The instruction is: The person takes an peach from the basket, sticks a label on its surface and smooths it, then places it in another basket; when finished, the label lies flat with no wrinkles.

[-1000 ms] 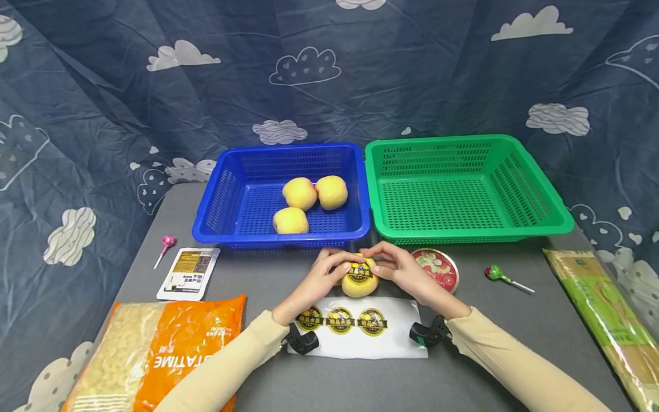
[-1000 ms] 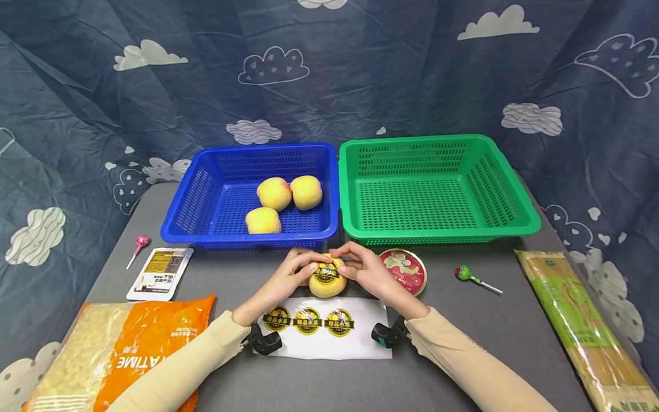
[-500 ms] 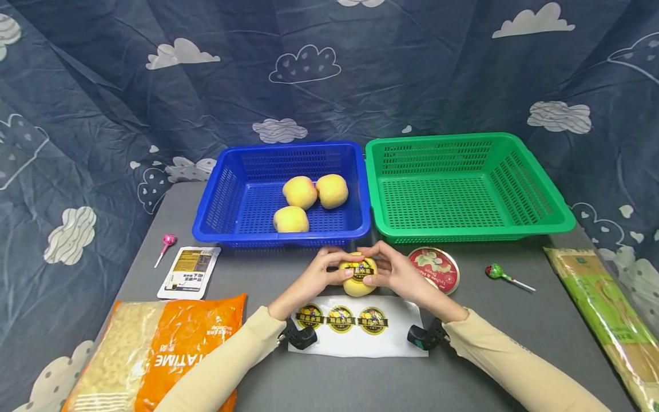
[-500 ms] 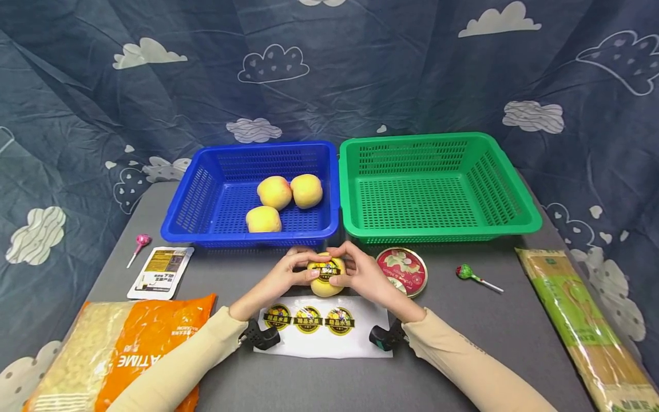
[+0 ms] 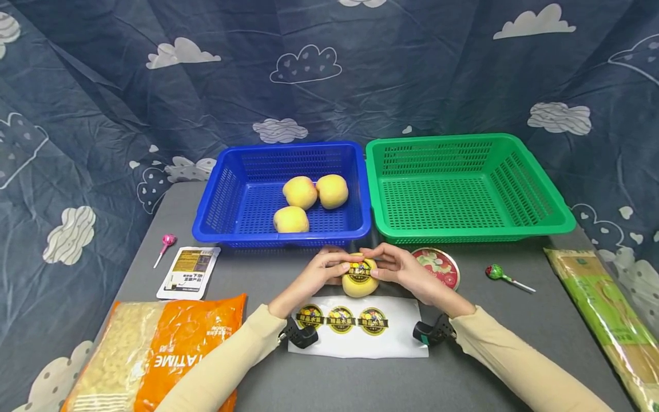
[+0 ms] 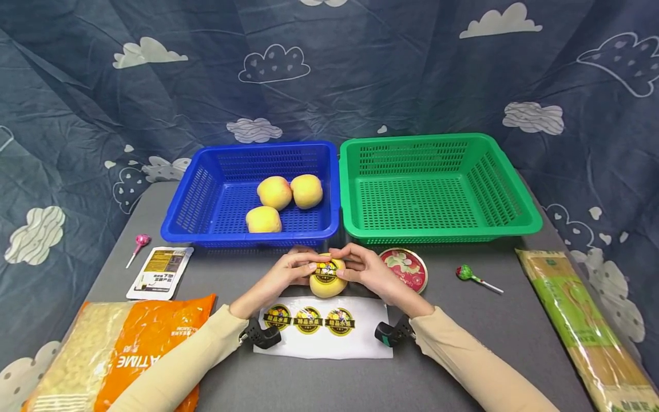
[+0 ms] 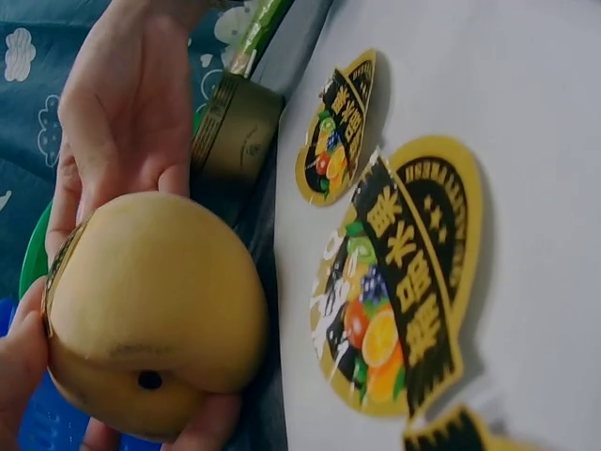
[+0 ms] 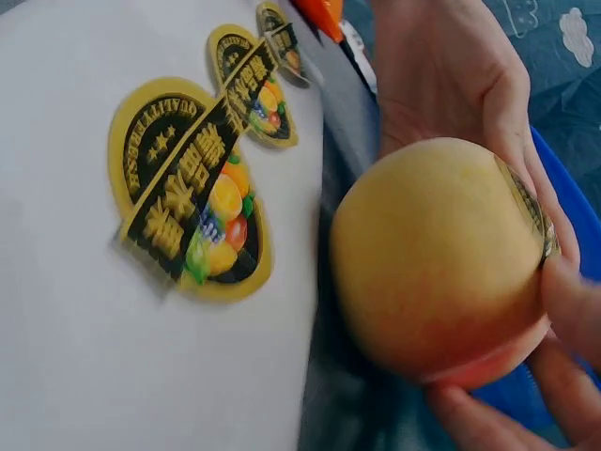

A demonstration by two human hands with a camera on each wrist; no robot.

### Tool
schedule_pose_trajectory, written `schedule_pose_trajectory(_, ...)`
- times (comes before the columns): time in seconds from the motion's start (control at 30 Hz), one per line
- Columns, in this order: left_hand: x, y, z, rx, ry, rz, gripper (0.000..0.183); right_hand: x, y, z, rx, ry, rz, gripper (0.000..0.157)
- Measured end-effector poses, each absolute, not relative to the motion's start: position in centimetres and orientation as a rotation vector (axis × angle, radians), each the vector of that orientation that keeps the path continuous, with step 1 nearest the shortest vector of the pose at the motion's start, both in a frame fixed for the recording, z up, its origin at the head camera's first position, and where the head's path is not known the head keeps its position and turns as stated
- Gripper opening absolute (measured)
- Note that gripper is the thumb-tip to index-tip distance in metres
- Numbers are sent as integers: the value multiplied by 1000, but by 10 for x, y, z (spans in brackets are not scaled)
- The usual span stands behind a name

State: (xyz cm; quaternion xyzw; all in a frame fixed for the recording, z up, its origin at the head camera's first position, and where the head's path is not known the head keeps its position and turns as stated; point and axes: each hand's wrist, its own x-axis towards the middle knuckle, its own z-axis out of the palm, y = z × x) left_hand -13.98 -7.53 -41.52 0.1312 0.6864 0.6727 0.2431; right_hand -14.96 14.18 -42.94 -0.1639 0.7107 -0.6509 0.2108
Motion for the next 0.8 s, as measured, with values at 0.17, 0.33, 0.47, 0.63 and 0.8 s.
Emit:
schedule_pose_trajectory(0.17,-138,-74,-414,351,1862,1883,31,-150,141,-430,-411,1970,-1830,25)
schedule_pose_trajectory(0.33,-138,-74,-415,364,1855,1890,31,-151,140,-430,-374,2012,-1820,22)
schedule_pose_trajectory(0.47,-140,-74,-415,379,1845,1877,31,-151,139,-428,-362,2051,-1825,21)
schedule_pose_trajectory(0.63,-143,-76,-419,499,1914,1766,31,-148,142,-426,-361,2053,-1797,23)
schedule_pose_trajectory(0.8,-145,-72,-435,725,2304,1493,38,-138,150,-416,-470,2145,-1750,29)
